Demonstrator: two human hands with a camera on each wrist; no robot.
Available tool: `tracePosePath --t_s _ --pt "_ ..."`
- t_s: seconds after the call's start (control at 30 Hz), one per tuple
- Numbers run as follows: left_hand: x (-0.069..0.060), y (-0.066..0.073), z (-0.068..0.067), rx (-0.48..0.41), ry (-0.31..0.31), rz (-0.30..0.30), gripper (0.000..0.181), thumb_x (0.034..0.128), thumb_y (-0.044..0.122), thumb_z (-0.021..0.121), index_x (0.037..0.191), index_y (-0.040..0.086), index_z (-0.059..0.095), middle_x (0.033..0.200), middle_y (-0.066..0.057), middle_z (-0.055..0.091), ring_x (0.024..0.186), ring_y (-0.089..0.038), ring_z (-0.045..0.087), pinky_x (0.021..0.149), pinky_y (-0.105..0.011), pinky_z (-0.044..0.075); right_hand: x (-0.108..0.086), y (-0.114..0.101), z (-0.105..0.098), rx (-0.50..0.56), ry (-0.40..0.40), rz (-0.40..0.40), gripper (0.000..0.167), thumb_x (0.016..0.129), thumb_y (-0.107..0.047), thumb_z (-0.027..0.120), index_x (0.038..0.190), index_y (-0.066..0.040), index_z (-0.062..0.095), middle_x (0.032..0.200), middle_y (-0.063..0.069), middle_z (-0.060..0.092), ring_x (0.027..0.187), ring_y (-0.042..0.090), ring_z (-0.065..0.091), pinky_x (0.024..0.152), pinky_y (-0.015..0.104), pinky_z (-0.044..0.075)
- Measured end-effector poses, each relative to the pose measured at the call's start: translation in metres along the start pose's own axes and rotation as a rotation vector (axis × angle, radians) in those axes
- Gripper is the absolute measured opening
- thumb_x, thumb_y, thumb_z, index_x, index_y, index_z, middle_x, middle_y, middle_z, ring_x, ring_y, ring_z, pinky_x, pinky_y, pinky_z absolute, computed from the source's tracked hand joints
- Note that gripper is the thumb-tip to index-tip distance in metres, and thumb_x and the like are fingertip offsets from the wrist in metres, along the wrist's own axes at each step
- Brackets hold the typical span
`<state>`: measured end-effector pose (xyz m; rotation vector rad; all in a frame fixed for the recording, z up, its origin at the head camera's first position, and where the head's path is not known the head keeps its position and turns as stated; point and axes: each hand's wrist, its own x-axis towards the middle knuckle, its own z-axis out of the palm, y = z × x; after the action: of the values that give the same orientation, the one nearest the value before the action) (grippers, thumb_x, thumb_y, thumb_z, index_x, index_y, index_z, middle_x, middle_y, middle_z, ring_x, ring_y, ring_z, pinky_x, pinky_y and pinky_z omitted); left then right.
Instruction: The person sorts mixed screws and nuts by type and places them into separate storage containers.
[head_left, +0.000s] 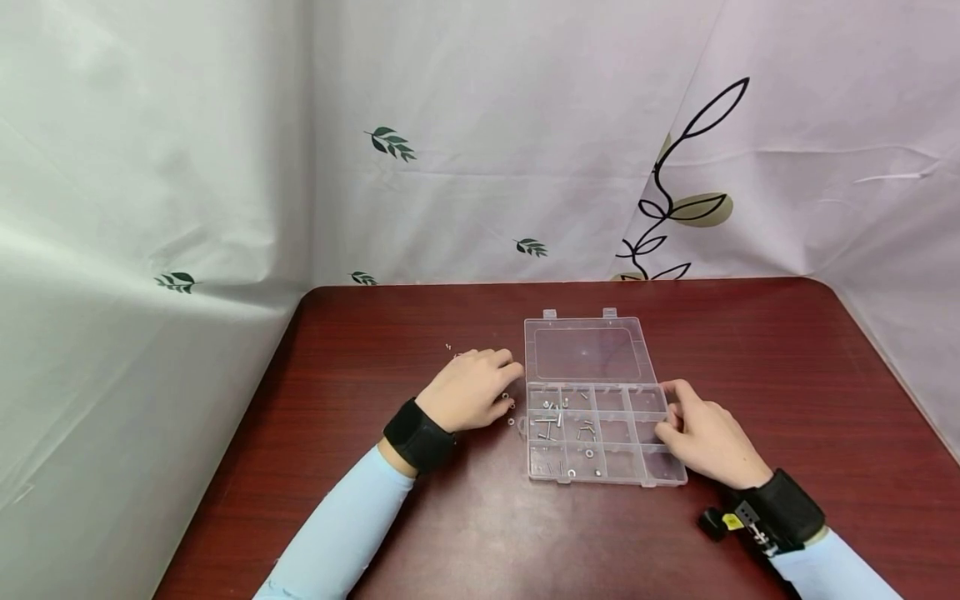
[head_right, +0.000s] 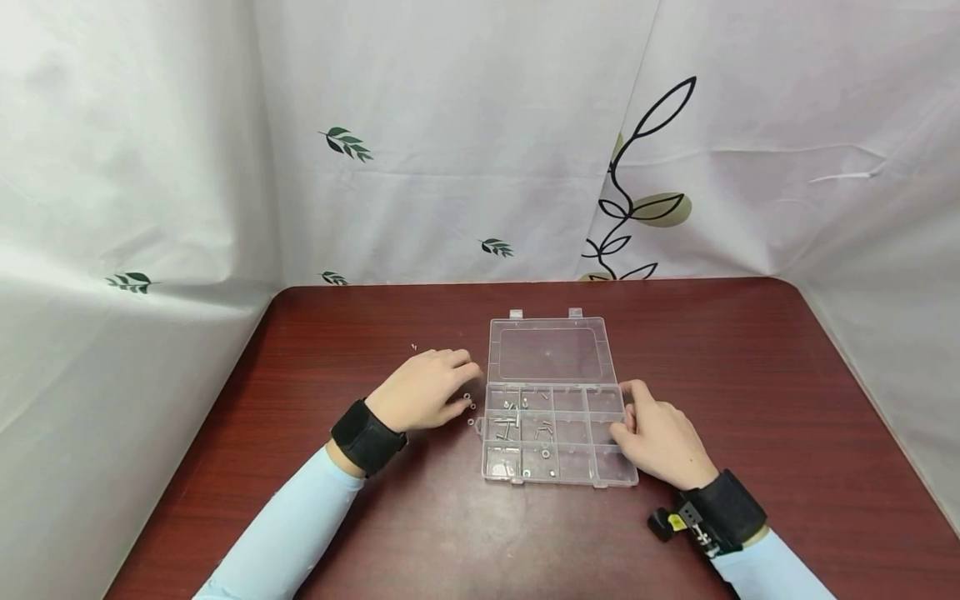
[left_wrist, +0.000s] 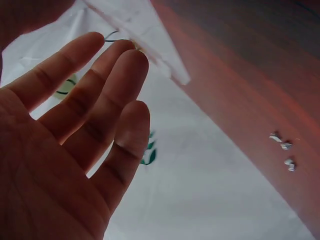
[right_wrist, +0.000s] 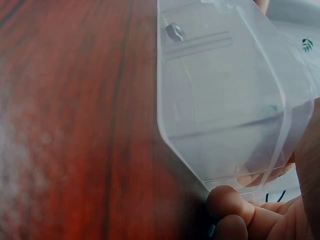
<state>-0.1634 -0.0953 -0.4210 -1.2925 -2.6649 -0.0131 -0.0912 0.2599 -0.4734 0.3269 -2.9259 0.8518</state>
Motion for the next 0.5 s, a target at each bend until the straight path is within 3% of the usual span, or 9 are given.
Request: tracePosePath --t_s 0.27,0.5 --pt "0.001 -0.004 0.015 -0.007 -0.048 0.015 0.012 0.0824 0.016 0.072 0.093 0.018 0.069 0.082 0.004 0.053 0.073 -0.016 0.059 0.069 -0.033 0.05 0.0 0.001 0.001 0.007 0.013 -0.017 0.036 0.08 -0.007 0.064 0.114 -0.005 0.051 0.064 -0.011 0.044 0.049 0.002 0.039 0.05 0.024 0.029" --pt "0.002 -0.005 0.027 -0.021 -0.03 0.013 0.012 0.0812 0.011 0.071 0.083 0.023 0.067 0.08 0.006 0.055 0.074 -0.015 0.063 0.07 -0.033 0.051 0.0 0.001 0.001 0.004 0.017 -0.016 0.036 0.08 -0.007 0.064 0.113 -0.005 0.051 0.063 -0.011 0.044 0.05 0.002 0.039 0.05 0.024 0.03"
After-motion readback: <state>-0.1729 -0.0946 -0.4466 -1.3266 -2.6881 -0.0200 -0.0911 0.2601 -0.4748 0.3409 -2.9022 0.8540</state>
